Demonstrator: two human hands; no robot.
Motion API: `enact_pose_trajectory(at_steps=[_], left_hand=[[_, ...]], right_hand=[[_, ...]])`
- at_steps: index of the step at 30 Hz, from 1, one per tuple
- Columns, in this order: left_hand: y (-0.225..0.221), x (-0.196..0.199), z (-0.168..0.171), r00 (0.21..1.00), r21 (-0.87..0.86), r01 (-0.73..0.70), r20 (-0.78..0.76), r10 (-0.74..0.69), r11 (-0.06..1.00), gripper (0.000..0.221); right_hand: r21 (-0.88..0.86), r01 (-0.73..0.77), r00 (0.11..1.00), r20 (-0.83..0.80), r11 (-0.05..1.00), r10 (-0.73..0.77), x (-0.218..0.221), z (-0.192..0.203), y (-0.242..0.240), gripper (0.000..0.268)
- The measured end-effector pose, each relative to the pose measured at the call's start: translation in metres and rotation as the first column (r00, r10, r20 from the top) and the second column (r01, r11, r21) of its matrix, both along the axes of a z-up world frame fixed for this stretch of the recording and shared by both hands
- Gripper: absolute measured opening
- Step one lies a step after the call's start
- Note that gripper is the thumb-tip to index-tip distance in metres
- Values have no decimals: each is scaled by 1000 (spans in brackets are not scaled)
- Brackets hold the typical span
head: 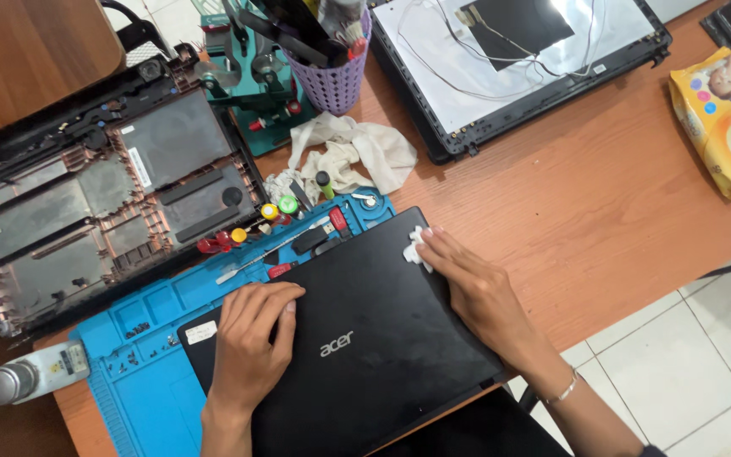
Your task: The person wipes the internal components of an open laptop using a cloth, fits a plastic cover back into the laptop's base, and سپس closes the lid and wipes the exterior casing with the cloth.
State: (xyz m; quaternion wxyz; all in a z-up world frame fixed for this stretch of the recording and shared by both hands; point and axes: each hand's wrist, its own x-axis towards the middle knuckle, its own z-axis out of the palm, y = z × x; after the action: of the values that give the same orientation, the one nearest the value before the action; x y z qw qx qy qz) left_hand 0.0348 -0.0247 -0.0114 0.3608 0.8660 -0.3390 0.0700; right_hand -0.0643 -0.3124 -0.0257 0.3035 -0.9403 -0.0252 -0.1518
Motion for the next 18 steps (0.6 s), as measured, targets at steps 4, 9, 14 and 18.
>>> enact_pose_trajectory(at_steps=[4,9,14,18], left_hand=[[0,-1,1,1000,10,-1,6,1,1000,13],[-1,-4,-1,1000,5,-11,26,11,1000,12],[1,-6,-5,999,5,-4,41,4,1000,12],[2,-7,-6,999,-6,-7,42,7,1000,12]], right_hand=[[-7,27,999,-21,1000,-27,-35,-2,5,57],[-15,50,996,-70,999,-51,-75,2,13,62],[-63,79,995,-54,995,-83,-104,4,25,54],[-83,73,996,-41,994,-76,-101,1,23,53]])
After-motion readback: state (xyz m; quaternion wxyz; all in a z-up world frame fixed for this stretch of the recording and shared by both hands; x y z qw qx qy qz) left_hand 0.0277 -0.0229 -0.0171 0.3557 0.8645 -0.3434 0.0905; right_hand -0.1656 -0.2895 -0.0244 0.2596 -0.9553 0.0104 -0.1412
